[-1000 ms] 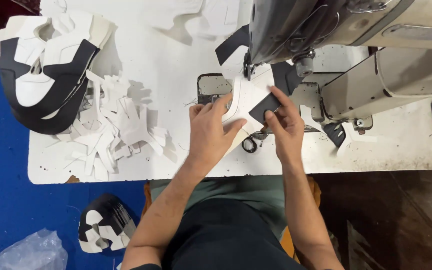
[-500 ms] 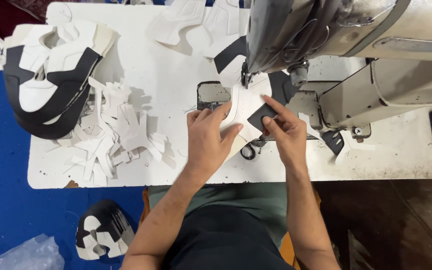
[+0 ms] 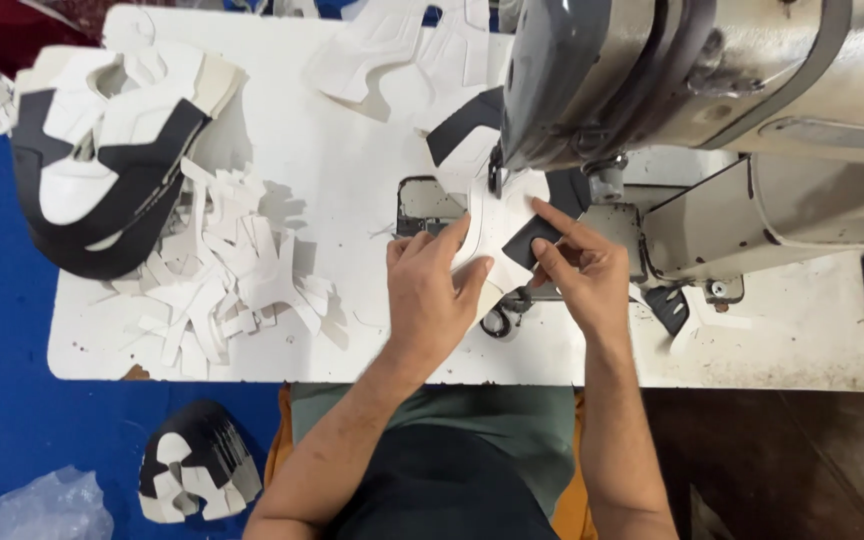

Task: The person aligns white and black shoe parts under a sewing machine needle and stitches them together. They repeatedly pick up shoe components, position them for sewing, and use scissors to trim excess material from the finished seams.

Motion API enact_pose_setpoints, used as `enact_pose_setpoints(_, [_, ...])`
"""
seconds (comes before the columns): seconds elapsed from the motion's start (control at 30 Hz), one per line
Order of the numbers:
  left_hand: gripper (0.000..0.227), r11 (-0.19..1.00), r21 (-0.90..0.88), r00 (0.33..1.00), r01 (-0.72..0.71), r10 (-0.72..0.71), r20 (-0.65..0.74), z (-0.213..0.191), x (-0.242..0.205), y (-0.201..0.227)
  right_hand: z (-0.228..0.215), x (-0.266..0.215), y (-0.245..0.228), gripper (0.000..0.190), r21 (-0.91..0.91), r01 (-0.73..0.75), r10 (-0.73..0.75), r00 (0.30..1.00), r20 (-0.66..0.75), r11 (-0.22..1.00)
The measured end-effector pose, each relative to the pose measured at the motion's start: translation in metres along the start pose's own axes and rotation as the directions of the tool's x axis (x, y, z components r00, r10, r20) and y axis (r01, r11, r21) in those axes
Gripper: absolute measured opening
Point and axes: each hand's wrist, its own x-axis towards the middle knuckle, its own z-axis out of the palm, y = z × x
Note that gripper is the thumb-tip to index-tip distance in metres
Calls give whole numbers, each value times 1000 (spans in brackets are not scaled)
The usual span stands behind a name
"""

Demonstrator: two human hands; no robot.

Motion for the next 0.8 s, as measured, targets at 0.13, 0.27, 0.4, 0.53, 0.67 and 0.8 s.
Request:
enact_pose_setpoints(0.13, [45, 995, 47, 996, 84, -85, 28, 6, 5, 4, -1, 9, -5, 42, -54, -21, 21, 1000, 2, 998])
enact_pose_setpoints(0.27, [45, 997, 56, 999, 48, -48, 5, 7, 8, 3, -3, 13, -2, 43, -50, -29, 30, 1000, 3, 998])
enact_pose_setpoints(0.4, [49, 998, 45, 999, -39, 38, 14, 4, 1, -3, -6, 15, 0, 42, -25, -45, 45, 999, 1, 999])
enact_pose_setpoints(0.53, [47, 996, 78, 999, -51, 52, -4, -1, 0, -1, -11, 14, 2, 43, 15, -22, 21, 998, 57, 1000])
enact_pose_setpoints(0.67, [42, 996, 63, 998, 55, -56, 23, 0, 3, 1, -10, 17, 5, 43, -12, -25, 26, 999, 40, 1000])
enact_pose_setpoints(0.8, [43, 994, 93, 998, 61, -64, 27, 4, 3, 3, -9, 17, 2, 44, -24, -38, 38, 999, 32, 999])
